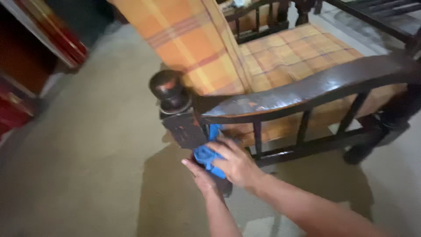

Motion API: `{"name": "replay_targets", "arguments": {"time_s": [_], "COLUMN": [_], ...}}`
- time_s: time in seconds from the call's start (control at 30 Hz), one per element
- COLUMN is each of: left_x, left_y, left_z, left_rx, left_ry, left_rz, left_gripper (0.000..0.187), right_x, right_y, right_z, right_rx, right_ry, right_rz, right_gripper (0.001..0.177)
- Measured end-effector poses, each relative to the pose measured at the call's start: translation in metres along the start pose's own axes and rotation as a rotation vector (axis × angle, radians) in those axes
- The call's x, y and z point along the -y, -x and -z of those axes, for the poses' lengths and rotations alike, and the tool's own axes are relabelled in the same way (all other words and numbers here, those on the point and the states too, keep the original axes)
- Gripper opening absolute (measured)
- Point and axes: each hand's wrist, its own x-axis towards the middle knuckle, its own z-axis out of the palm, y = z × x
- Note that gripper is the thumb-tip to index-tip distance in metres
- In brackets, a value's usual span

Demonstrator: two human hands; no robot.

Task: The person wipes the wooden frame of a plaid-upholstered armchair with a blue cloth. They clean the armrests, legs, and side supports, moving around the chair to reach different parts.

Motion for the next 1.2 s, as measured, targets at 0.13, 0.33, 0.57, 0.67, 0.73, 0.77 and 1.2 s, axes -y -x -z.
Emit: {"name": "replay_targets", "arguments": {"time_s": [0.13,0.33,0.57,0.67,0.73,0.77,1.2], "left_x": [0.003,-0.014,-0.019,-0.041,-0.059,-0.074,-0.167], "left_y": [0.006,0.004,0.012,0.003,0.011,0.015,0.023], "left_z": [-0.017,-0.038,-0.022,-0.034,-0.043,-0.05,-0.122], "left_rx": [0.024,0.109,-0.023,-0.2,-0.171,-0.152,-0.397], "left_ry": [0.015,0.021,-0.16,-0.098,-0.062,-0.043,-0.389], "left_rz": [-0.054,-0.166,-0.102,0.235,-0.139,-0.332,-0.73], "left_gripper": [0.077,0.081,0.086,0.087,0.08,0.076,0.046], "right_x": [0.004,0.007,-0.021,-0.024,-0.024,-0.023,0.01], "right_y": [-0.028,-0.107,-0.096,-0.096,-0.099,-0.107,-0.155], "right_z": [0.035,0.068,0.146,0.163,0.157,0.144,0.104], "right_rx": [-0.248,-0.045,0.155,0.176,0.161,0.12,0.134], "right_ry": [0.092,0.376,0.373,0.36,0.273,0.207,0.26], "right_rz": [0.129,-0.16,-0.272,-0.289,-0.313,-0.313,-0.295], "right_gripper": [0.013,0.058,0.059,0.058,0.052,0.049,0.046]}}
